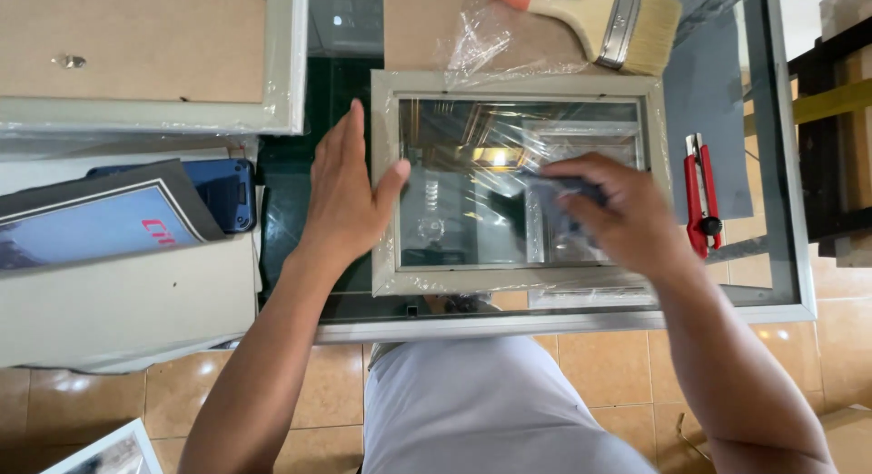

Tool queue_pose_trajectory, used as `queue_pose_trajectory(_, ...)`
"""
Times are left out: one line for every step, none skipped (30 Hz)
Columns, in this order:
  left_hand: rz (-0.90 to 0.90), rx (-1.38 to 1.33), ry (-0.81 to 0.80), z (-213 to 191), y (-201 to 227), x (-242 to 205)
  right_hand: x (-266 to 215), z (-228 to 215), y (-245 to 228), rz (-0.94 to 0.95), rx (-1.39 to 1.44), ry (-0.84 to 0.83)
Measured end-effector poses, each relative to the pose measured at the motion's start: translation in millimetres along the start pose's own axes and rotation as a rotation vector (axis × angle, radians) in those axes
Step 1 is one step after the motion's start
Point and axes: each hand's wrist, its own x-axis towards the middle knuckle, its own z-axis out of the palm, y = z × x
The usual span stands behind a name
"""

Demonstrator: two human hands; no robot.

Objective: Cleaning a picture frame glass and assembling the back panel into the frame.

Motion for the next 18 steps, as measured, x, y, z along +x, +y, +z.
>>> queue_pose_trajectory(-0.016,0.032,-0.129,-8,5,-9,-8,-17,2,0.208,-0.057,0.124)
queue_pose_trajectory(-0.039,0.064,-0.267,-16,10,-23,-18,-32,3,0.424,-0.108,0.239)
queue_pose_trajectory(-0.036,0.06,-0.277,-14,10,-37,-30,-34,9,0.435,-0.108,0.241)
queue_pose_trajectory(-0.028,0.102,-0.355,-13,9,-49,-38,-36,16,0.46,-0.273,0.257)
queue_pose_trajectory(-0.021,0.145,-0.433,-12,8,-62,-46,-37,23,0.483,-0.438,0.272)
queue_pose_trajectory(-0.026,0.142,-0.439,-6,8,-69,-47,-27,30,0.487,-0.437,0.265)
queue_pose_trajectory(0.054,0.196,-0.324,0,9,-76,-49,-16,37,0.407,-0.554,0.272)
queue_pose_trajectory(0.135,0.251,-0.205,6,9,-82,-50,-6,45,0.32,-0.668,0.279)
queue_pose_trajectory(0.131,0.25,-0.207,7,9,-81,-41,7,40,0.321,-0.667,0.274)
queue_pose_trajectory(0.126,0.271,-0.227,7,8,-81,-32,21,34,0.252,-0.597,0.263)
queue_pose_trajectory(0.121,0.292,-0.247,7,7,-81,-23,34,28,0.184,-0.527,0.251)
queue_pose_trajectory(0.123,0.293,-0.248,6,8,-81,-7,51,8,0.185,-0.526,0.253)
queue_pose_trajectory(0.118,0.272,-0.243,5,9,-81,8,67,-12,0.158,-0.423,0.145)
queue_pose_trajectory(0.112,0.25,-0.24,4,10,-82,24,84,-32,0.132,-0.318,0.037)
queue_pose_trajectory(0.113,0.251,-0.241,3,10,-83,31,99,-35,0.133,-0.317,0.038)
queue_pose_trajectory(0.129,0.252,-0.21,3,11,-83,37,114,-38,0.041,-0.245,0.06)
queue_pose_trajectory(0.144,0.253,-0.179,3,12,-83,44,129,-41,-0.051,-0.174,0.081)
queue_pose_trajectory(0.143,0.254,-0.177,5,10,-83,49,116,-46,-0.054,-0.174,0.08)
